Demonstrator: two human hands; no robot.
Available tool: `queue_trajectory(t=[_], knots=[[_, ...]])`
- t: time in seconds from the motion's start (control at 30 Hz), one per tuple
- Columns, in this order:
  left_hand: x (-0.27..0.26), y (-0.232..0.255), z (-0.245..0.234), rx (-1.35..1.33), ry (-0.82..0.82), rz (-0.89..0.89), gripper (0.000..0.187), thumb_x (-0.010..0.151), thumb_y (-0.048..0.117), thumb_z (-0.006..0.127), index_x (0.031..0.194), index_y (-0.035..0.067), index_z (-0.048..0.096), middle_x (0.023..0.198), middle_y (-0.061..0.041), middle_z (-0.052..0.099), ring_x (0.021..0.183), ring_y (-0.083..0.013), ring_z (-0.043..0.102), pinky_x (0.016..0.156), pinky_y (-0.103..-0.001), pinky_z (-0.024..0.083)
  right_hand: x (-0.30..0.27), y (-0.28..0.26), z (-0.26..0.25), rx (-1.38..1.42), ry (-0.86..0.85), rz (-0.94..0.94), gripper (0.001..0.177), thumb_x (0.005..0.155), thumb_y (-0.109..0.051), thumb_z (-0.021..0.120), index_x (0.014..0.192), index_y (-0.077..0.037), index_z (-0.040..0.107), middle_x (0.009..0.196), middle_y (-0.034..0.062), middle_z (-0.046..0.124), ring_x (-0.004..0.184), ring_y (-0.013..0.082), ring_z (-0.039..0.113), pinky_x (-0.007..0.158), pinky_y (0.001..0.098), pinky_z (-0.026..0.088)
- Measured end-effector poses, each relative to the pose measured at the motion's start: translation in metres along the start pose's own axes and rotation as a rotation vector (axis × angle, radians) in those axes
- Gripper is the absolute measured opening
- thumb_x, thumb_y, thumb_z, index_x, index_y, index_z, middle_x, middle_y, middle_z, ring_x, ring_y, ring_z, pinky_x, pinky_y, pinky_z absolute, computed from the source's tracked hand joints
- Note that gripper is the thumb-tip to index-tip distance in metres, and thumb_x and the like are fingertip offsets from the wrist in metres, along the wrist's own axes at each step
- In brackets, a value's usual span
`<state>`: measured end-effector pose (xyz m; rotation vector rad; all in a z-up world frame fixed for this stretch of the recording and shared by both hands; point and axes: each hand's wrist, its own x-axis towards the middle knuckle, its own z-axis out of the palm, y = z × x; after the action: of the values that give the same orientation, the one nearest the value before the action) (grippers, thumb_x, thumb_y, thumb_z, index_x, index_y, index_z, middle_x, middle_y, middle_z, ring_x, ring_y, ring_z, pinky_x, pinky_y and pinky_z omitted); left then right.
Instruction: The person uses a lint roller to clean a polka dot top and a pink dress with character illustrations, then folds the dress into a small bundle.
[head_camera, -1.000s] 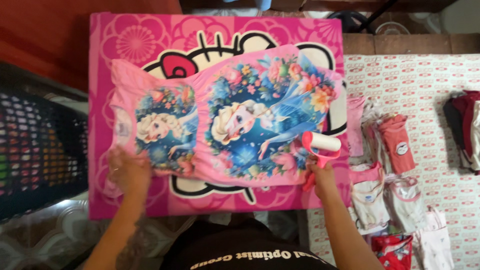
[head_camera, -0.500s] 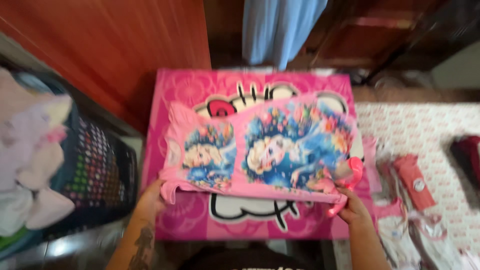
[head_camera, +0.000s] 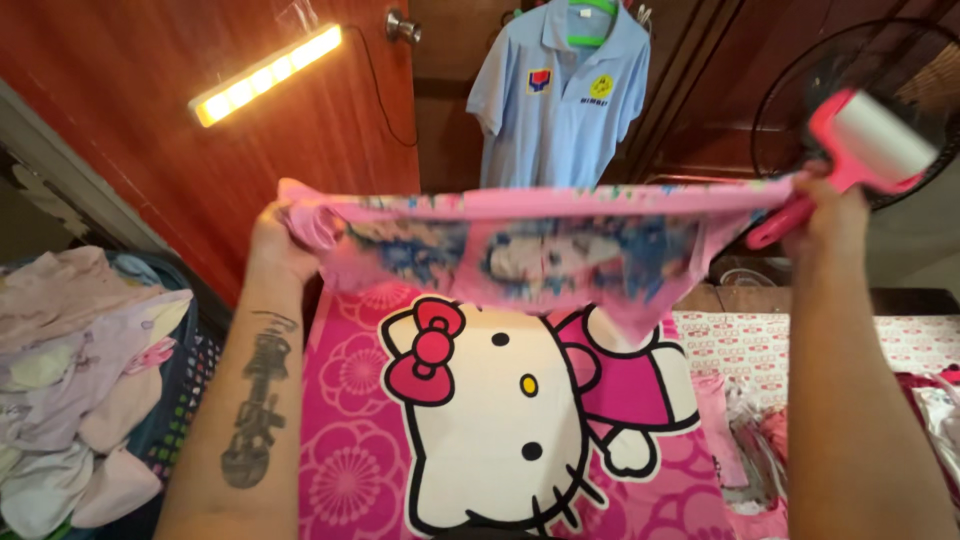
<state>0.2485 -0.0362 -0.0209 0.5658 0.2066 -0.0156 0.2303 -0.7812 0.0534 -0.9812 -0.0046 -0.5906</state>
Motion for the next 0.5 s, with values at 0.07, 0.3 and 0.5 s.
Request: queue_trajectory(t=[0.07,0.3,0.5], knots=[[-0.010,0.005,0.019,-0.033,-0.019,0.030,0.029,0.094,0.017,0.047,0.107,-0.002,0.064,0.102,-0.016,0.072,0.096,-0.0314,0.070,0.085,-0.047,0.060,-0.003,-0.029,0.011,-0.117,-0.046,-0.051,0.029,0.095,0.016,0.066,0.118,0.000,0.062,0.109,0.0096,0.067,0.098,0.0229,0.071,0.087,0.0371,0.062],[-0.052,-0.041,-0.086,0.055,-0.097,-0.045,0.027,0.103,0.016,0.056,0.118,-0.005,0.065,0.106,-0.014,0.074,0.098,-0.0264,0.071,0.092,-0.040,0.058,-0.072,-0.008,-0.089,-0.848,-0.021,0.109,0.030,0.087,0.012,0.065,0.115,0.002,0.067,0.104,0.0109,0.070,0.090,0.0214,0.070,0.077,0.0364,0.058],[-0.108,-0.127,-0.230,0.627,0.335,-0.228,0.029,0.092,0.014,0.057,0.117,0.001,0.065,0.100,-0.013,0.073,0.087,-0.0242,0.072,0.077,-0.037,0.060,-0.207,0.080,-0.225,-1.132,0.079,0.471,0.029,0.093,-0.010,0.077,0.116,0.007,0.070,0.095,0.0124,0.069,0.078,0.0208,0.062,0.063,0.0382,0.047]])
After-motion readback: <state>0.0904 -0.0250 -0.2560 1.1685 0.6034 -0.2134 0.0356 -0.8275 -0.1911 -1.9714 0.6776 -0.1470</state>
